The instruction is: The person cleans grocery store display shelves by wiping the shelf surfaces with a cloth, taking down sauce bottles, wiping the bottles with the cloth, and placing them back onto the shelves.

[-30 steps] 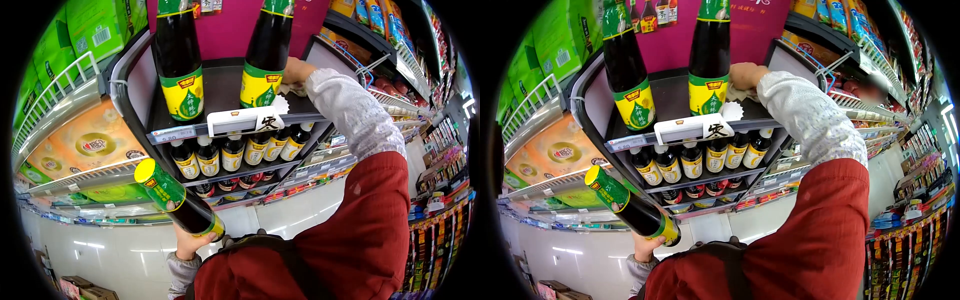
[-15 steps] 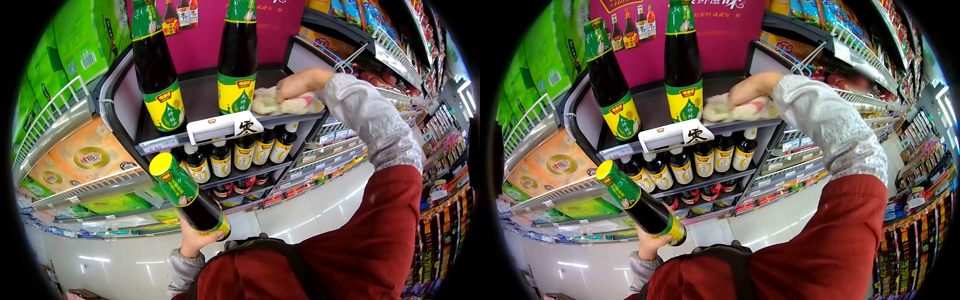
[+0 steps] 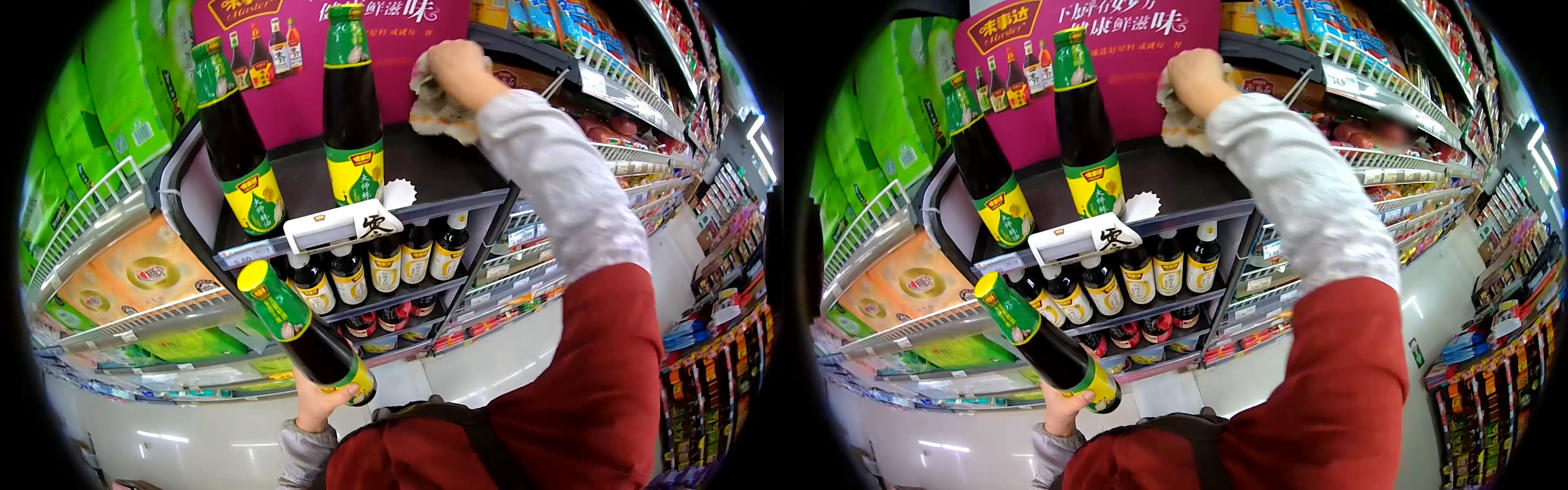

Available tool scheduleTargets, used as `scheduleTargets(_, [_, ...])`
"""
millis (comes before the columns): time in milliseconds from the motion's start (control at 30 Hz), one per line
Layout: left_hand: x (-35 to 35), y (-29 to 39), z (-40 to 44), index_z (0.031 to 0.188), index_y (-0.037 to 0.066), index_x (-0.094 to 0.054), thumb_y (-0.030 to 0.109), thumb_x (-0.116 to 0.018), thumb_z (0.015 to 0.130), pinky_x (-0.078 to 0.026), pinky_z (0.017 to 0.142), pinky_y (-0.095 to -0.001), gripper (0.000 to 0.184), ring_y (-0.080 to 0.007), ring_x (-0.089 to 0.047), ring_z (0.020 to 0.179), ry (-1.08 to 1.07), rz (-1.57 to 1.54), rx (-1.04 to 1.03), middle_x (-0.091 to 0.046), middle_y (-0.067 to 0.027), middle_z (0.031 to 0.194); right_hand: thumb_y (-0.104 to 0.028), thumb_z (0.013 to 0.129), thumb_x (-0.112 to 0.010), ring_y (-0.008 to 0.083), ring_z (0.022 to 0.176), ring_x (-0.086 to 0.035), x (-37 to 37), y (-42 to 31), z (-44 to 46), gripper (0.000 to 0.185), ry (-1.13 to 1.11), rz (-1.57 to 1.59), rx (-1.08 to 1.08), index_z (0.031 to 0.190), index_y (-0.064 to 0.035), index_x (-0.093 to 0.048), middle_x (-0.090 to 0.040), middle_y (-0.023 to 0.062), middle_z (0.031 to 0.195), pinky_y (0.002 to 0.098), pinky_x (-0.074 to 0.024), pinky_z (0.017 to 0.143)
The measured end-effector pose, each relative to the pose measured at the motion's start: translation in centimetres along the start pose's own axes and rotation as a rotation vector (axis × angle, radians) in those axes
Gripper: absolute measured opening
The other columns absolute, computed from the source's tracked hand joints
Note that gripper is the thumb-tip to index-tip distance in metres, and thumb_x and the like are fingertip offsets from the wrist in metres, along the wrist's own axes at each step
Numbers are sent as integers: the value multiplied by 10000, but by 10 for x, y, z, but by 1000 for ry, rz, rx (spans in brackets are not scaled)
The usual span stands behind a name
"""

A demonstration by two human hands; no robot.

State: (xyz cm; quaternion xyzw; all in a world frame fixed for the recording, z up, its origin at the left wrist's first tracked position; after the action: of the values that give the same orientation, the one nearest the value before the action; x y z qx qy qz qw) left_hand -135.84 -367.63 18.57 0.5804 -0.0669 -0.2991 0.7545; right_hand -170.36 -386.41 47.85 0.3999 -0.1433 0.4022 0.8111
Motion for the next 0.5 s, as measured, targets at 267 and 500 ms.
scheduleTargets(267, [-9, -6, -4, 1110, -3, -533, 170, -846, 571, -499, 806, -320, 647, -188, -617, 880, 19, 137, 36, -630, -83, 971, -178, 834, -574, 212, 737, -658, -32, 10, 32, 104, 259, -204, -178, 871, -130, -658, -629, 84, 912, 318, -531, 581])
scheduleTargets(500, [-22, -8, 0, 1082, -4, -554, 157, -836, 576, -494, 817, -319, 602, -181, -617, 891, 26, 93, 58, -636, -82, 992, -266, 831, -607, 246, 970, -630, -52, 0, 7, 243, -290, -159, -59, 1018, -160, -721, -686, 31, 990, 364, -512, 732])
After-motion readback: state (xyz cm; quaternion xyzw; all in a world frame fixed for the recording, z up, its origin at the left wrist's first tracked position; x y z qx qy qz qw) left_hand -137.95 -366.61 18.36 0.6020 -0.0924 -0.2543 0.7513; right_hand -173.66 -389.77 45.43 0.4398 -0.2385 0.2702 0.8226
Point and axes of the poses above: each hand's wrist, its own z-axis towards the middle knuckle, its own x-axis out of the back of the hand, y = z × x, the point moved 5 cm from there along z, towards the middle knuckle
